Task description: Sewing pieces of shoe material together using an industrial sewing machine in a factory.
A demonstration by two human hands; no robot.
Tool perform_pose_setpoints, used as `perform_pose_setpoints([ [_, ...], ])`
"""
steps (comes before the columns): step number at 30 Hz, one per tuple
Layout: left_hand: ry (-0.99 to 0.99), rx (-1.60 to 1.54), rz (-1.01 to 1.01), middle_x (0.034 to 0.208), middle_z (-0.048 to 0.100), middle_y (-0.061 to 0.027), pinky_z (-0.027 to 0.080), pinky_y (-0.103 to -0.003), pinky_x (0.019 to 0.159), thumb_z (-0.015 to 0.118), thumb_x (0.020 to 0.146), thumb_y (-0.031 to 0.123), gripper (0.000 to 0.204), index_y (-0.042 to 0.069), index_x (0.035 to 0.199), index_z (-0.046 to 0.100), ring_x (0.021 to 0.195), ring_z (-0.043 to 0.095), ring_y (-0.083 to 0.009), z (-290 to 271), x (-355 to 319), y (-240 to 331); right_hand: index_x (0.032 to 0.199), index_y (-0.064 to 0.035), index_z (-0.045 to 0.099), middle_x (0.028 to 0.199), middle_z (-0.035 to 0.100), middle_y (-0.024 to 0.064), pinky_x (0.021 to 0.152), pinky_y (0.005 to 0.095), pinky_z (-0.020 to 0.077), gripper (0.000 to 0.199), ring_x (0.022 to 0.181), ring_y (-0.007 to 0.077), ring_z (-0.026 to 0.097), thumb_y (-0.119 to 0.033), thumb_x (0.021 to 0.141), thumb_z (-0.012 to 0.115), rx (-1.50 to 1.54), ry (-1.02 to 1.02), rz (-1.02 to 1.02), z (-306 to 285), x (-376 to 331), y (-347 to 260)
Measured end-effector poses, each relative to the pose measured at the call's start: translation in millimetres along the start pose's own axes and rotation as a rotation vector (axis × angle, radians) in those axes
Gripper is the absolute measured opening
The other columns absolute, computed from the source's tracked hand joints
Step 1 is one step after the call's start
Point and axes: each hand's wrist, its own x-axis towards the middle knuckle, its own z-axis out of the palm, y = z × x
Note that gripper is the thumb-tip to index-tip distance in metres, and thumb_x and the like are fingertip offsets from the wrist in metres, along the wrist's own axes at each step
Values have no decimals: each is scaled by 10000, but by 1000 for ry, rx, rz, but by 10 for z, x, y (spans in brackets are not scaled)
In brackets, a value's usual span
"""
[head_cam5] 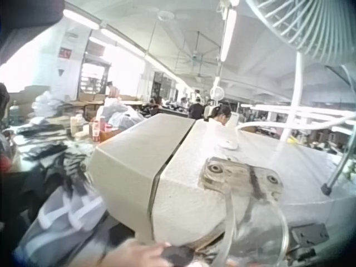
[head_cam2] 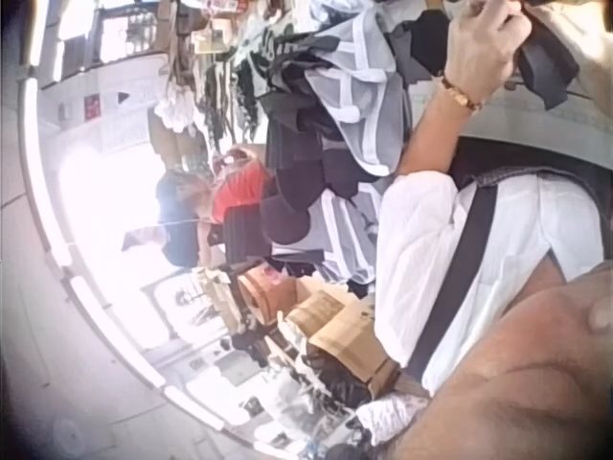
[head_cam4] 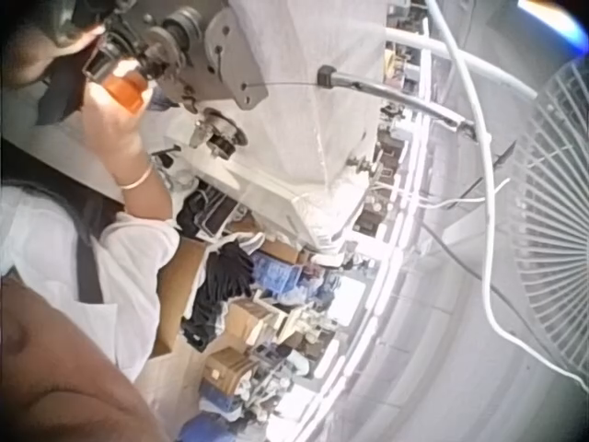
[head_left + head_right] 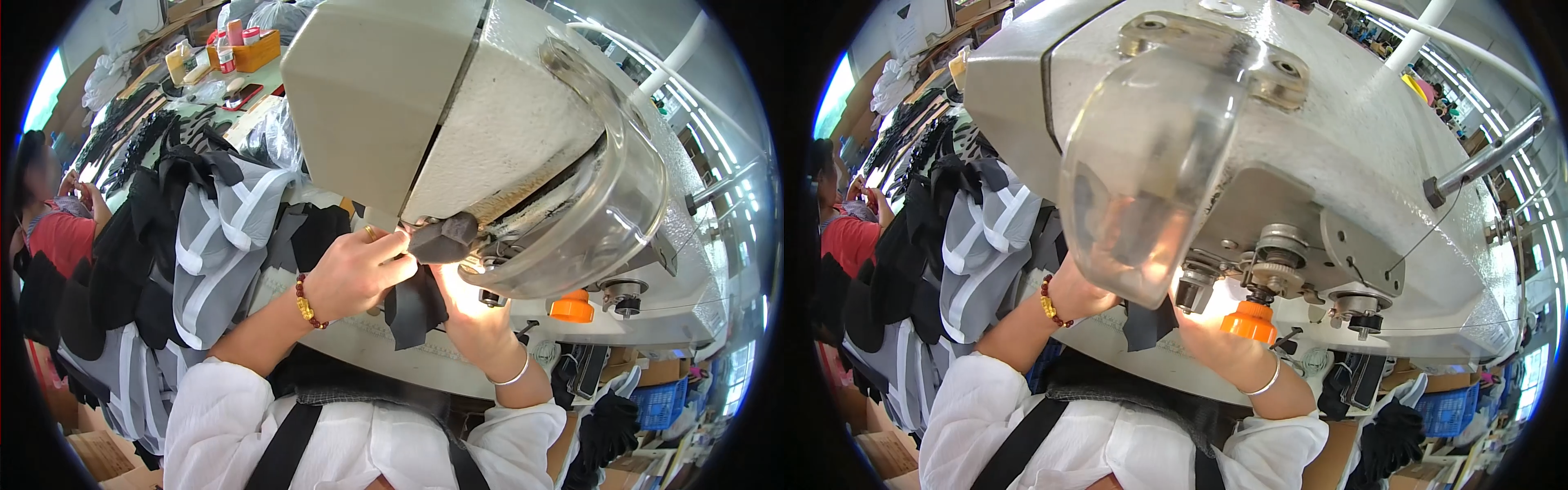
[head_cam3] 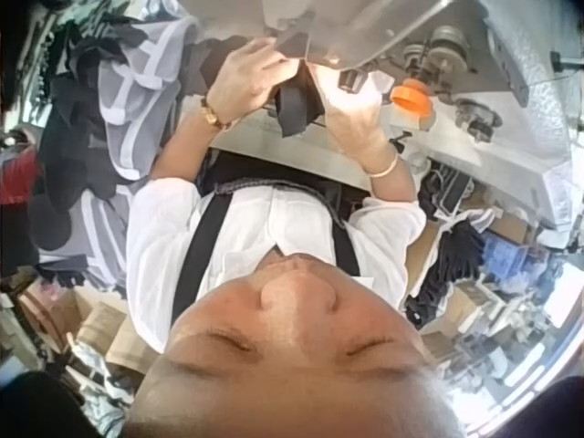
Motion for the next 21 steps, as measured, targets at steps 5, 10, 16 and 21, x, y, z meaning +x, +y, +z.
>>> perform_pose_setpoints([
  [5, -42, 71, -17, 1066, 627, -121, 551, -310, 638, 700, 732, 81, 187, 67, 914, 658, 840, 671, -238, 36, -23, 86, 1268, -19, 658, 1194, 675, 166, 969, 402, 509, 629, 1101, 320, 659, 196, 681, 586, -427, -153, -419, 30, 20, 210],
  [10, 71, 122, -36, 997, 659, -146, 553, -334, 626, 697, 762, 124, 201, 58, 951, 678, 815, 673, -242, 145, -138, 96, 1293, -31, 641, 1240, 668, 126, 1005, 342, 513, 603, 1156, 271, 646, 191, 740, 558, -540, -175, -560, 14, 74, 381],
  [16, 205, -609, -454, 1000, 674, -132, 521, -282, 679, 627, 843, -83, 208, -40, 1044, 660, 866, 699, -208, 129, -129, -6, 1355, -31, 588, 1309, 646, 77, 1009, 304, 525, 523, 1165, 209, 651, 111, 854, 536, -1065, -472, -685, 322, -337, 540],
  [21, 148, -749, -467, 972, 691, -134, 534, -308, 706, 656, 778, -85, 252, -4, 1015, 685, 827, 696, -247, -59, -51, -15, 1334, -75, 623, 1268, 670, 47, 924, 298, 555, 471, 1082, 188, 680, 20, 875, 576, -324, -204, -258, 57, -161, 280],
])
